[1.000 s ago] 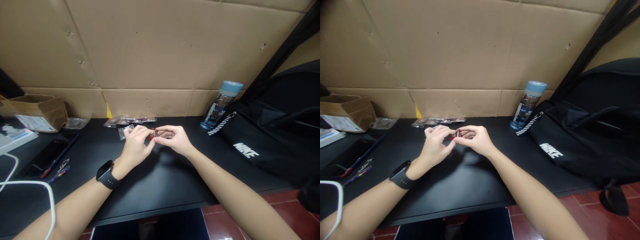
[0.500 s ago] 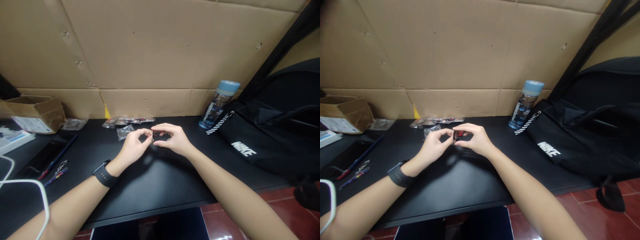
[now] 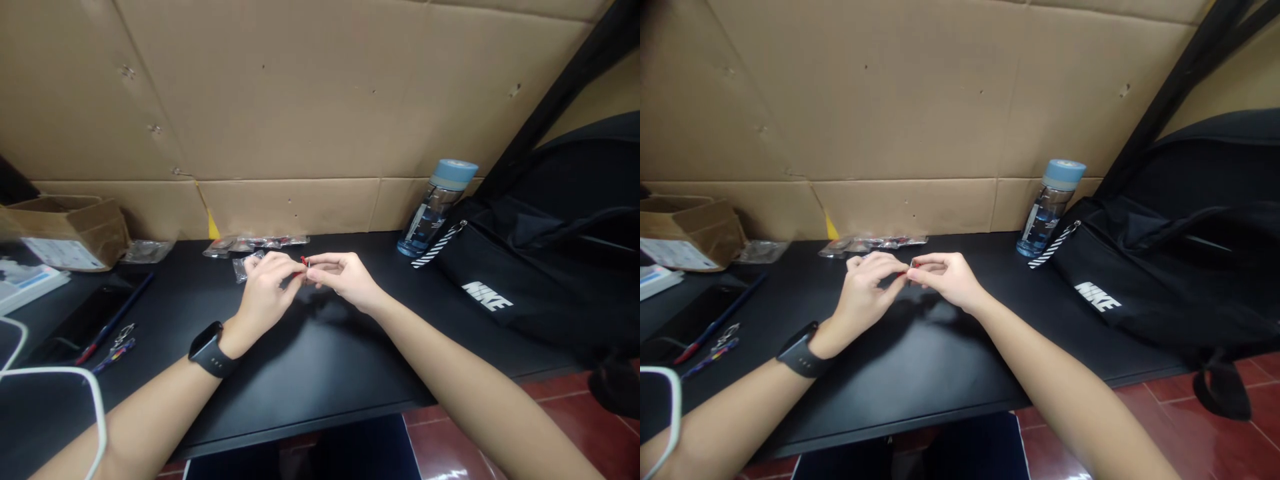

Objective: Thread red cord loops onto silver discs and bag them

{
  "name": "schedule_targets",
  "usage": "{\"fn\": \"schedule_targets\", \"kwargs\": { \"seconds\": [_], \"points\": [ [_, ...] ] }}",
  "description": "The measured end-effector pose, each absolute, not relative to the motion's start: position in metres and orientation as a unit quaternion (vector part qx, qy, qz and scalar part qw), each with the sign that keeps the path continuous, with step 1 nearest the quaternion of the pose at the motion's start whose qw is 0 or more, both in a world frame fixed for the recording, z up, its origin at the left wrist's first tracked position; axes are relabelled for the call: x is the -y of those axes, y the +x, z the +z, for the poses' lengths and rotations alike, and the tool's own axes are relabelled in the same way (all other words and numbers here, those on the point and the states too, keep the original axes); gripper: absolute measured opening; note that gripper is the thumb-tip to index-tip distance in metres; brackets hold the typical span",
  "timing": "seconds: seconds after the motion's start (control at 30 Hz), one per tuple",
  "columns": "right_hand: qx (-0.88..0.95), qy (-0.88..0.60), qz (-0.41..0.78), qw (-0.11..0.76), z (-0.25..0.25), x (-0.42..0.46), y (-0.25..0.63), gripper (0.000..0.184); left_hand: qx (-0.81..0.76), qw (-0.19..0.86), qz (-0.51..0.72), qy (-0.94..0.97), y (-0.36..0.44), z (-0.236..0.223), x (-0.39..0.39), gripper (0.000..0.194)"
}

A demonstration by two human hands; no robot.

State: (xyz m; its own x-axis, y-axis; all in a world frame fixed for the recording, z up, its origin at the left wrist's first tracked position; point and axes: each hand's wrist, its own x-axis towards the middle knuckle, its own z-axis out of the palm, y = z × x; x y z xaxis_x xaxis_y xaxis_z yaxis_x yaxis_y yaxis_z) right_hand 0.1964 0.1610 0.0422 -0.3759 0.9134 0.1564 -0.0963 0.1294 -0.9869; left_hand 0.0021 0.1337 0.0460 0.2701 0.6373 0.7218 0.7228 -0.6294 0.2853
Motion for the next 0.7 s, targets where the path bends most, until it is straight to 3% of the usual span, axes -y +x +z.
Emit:
{"fn": "schedule_targets", "kwargs": {
  "seconds": [0.7],
  "points": [
    [0.575,-0.349,0.583,0.456,0.042,-0.162,0.192,0.053,0.482,0.008,-0.369,-0.794,0.006,0.043,-0.135,0.012]
  ]
}}
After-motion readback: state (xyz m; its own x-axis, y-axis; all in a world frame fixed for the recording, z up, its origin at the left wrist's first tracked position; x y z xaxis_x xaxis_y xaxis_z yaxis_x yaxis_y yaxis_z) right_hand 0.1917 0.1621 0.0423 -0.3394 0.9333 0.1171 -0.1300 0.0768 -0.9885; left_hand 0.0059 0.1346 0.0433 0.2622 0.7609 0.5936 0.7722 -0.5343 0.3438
